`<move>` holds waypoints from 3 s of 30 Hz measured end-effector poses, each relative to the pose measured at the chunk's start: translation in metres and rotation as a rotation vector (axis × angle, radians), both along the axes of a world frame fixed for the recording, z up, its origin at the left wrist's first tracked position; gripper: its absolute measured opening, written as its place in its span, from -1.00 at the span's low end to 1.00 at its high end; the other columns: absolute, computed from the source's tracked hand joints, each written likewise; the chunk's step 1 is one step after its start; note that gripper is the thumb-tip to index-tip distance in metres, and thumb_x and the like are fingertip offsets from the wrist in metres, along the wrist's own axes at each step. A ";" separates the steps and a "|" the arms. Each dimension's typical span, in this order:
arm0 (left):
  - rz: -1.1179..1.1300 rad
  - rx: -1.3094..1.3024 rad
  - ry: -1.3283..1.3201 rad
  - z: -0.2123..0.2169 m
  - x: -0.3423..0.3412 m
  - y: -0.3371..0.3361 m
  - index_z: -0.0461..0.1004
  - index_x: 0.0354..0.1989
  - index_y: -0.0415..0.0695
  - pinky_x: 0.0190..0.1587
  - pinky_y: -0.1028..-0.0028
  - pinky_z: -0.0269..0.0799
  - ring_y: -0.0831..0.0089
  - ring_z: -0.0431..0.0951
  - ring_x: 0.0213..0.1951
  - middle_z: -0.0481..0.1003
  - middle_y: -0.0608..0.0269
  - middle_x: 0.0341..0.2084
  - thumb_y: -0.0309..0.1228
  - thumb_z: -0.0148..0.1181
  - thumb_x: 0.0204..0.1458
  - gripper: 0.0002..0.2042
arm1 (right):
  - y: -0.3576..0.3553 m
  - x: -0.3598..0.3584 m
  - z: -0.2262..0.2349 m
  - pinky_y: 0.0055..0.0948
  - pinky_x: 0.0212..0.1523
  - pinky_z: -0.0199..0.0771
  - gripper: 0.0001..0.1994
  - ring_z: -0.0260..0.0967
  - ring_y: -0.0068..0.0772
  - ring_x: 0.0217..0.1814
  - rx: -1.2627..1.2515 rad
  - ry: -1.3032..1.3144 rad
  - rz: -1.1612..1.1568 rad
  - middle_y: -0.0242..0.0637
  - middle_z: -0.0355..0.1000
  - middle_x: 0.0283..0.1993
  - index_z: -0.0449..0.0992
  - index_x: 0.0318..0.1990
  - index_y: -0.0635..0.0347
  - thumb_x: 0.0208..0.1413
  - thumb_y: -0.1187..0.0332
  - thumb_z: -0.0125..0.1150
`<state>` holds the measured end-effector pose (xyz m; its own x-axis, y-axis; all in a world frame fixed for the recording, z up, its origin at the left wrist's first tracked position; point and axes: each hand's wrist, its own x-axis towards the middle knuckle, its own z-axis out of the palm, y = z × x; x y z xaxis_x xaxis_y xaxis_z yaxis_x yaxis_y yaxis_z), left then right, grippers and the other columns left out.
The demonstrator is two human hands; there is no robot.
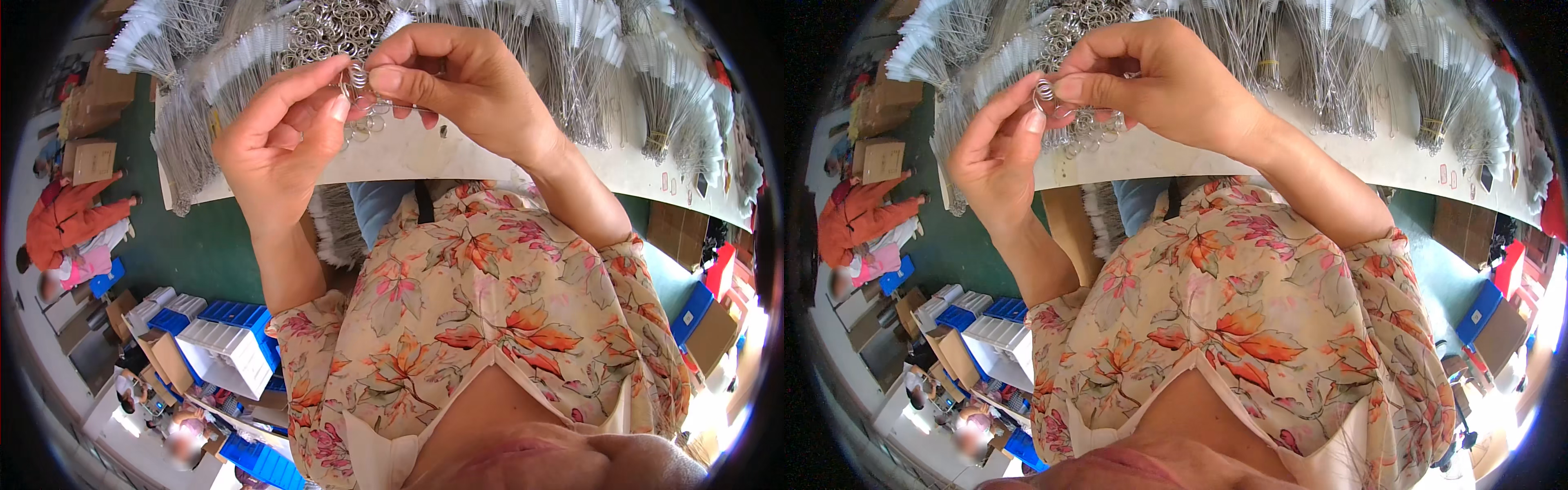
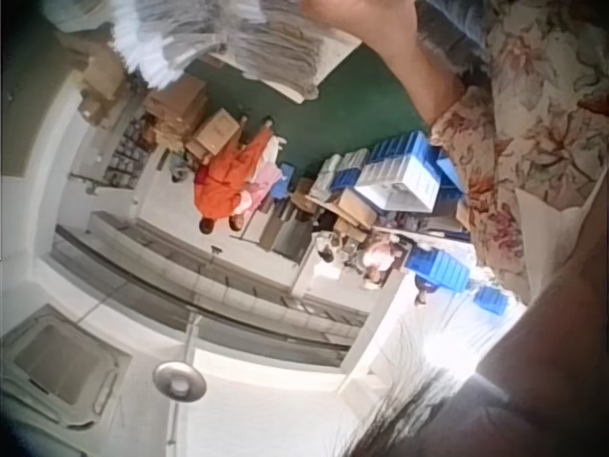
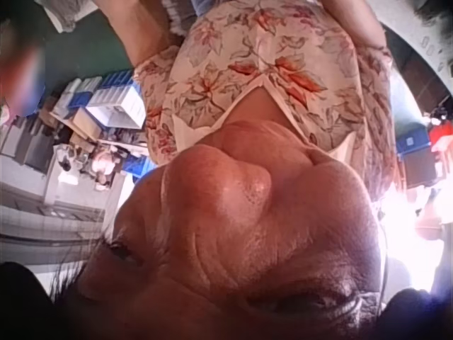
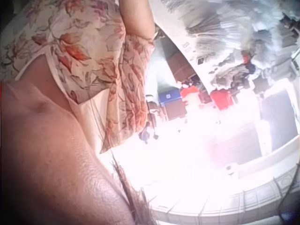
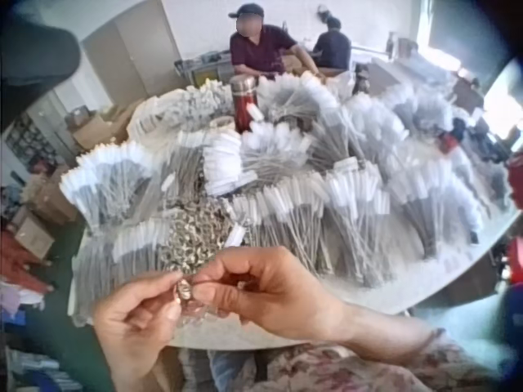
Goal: Manually assembling white cleaning brushes onto small metal rings at a factory workstation.
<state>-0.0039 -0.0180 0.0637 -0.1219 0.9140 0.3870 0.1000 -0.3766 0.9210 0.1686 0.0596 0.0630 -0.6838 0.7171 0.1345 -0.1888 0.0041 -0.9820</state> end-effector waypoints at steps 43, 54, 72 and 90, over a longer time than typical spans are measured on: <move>0.793 -0.704 0.969 -0.114 -0.247 0.013 0.57 -0.38 -0.05 -0.26 0.33 0.43 0.20 0.55 -0.35 0.56 0.16 -0.43 -0.23 0.13 -0.10 -0.79 | -0.037 0.033 -0.138 -0.36 -0.32 0.41 -0.83 0.36 -0.29 -0.34 1.072 -0.366 -0.156 -0.35 0.40 -0.42 0.48 -0.42 0.19 -0.26 0.53 0.29; 0.767 -0.737 1.149 -0.120 -0.199 0.016 0.50 -0.38 -0.11 -0.24 0.18 0.42 0.02 0.51 -0.31 0.51 0.00 -0.43 -0.32 0.00 -0.02 -0.82 | -0.038 0.031 -0.137 -0.35 -0.30 0.39 -0.84 0.36 -0.28 -0.34 1.050 -0.383 -0.148 -0.34 0.40 -0.43 0.48 -0.42 0.19 -0.24 0.53 0.29; 0.733 -0.583 0.909 -0.121 -0.214 -0.005 0.54 -0.32 0.02 -0.27 0.28 0.42 0.18 0.52 -0.31 0.51 0.18 -0.37 -0.32 0.14 -0.09 -0.85 | -0.037 0.030 -0.134 -0.38 -0.32 0.39 -0.84 0.35 -0.29 -0.35 1.042 -0.391 -0.143 -0.34 0.39 -0.44 0.49 -0.41 0.18 -0.23 0.54 0.27; 0.840 -0.187 1.241 -0.127 -0.213 -0.013 0.54 -0.44 0.05 -0.24 0.28 0.16 0.32 0.43 -0.32 0.46 0.32 -0.47 -0.35 0.27 -0.26 -0.85 | 0.017 -0.242 -0.093 -0.21 0.28 0.08 -0.81 0.29 -0.36 0.06 1.553 -0.138 0.240 -0.36 0.41 -0.15 0.48 -0.29 0.10 -0.14 0.44 0.13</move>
